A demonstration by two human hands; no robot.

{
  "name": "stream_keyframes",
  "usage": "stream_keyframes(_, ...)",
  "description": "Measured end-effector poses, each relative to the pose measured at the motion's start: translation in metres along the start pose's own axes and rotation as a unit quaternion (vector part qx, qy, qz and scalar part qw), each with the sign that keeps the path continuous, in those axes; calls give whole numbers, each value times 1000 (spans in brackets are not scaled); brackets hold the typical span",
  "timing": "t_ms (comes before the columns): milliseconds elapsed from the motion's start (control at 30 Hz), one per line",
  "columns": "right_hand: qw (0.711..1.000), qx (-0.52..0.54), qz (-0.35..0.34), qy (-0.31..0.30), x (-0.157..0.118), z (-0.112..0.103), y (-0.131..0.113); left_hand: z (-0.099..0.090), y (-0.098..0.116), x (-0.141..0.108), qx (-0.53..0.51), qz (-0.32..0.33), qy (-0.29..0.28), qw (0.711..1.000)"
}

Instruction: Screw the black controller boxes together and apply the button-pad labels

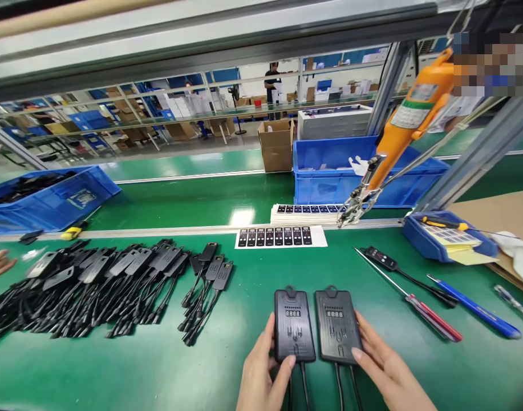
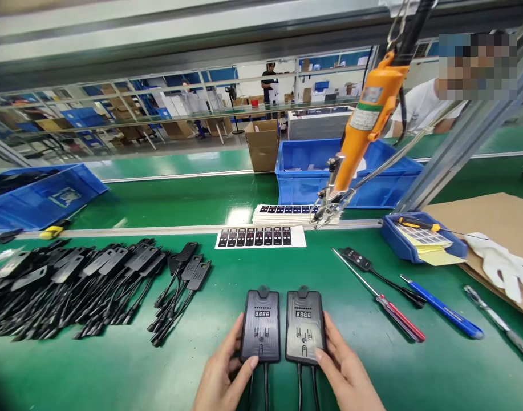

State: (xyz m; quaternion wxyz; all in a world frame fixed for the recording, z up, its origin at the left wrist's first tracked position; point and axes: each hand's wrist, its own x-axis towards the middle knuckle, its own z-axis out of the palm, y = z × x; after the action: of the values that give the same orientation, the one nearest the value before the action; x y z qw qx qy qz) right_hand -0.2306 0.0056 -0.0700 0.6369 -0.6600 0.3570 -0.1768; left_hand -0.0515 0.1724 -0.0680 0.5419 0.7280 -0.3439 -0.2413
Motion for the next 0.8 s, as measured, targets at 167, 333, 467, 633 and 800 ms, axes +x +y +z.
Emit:
stream_keyframes(167, 905, -387, -166, 53, 7, -8, -4, -27, 8, 15, 370, 147, -25, 917)
stream_keyframes(333, 741, -549, -385, 40, 20, 4, -18, -19, 31, 52, 460, 301, -187, 814)
stream_keyframes(467, 704, -583, -401, 64, 27, 27, -11, -3, 38, 62, 468, 306, -248, 791)
stream_keyframes(633, 752, -520, -405, -14, 30, 31, -6, -2, 33, 60, 353, 308, -278, 839)
stream_keyframes(800, 896, -324, -295, -69, 42, 9, -37, -21, 22, 73, 140, 241, -152, 948)
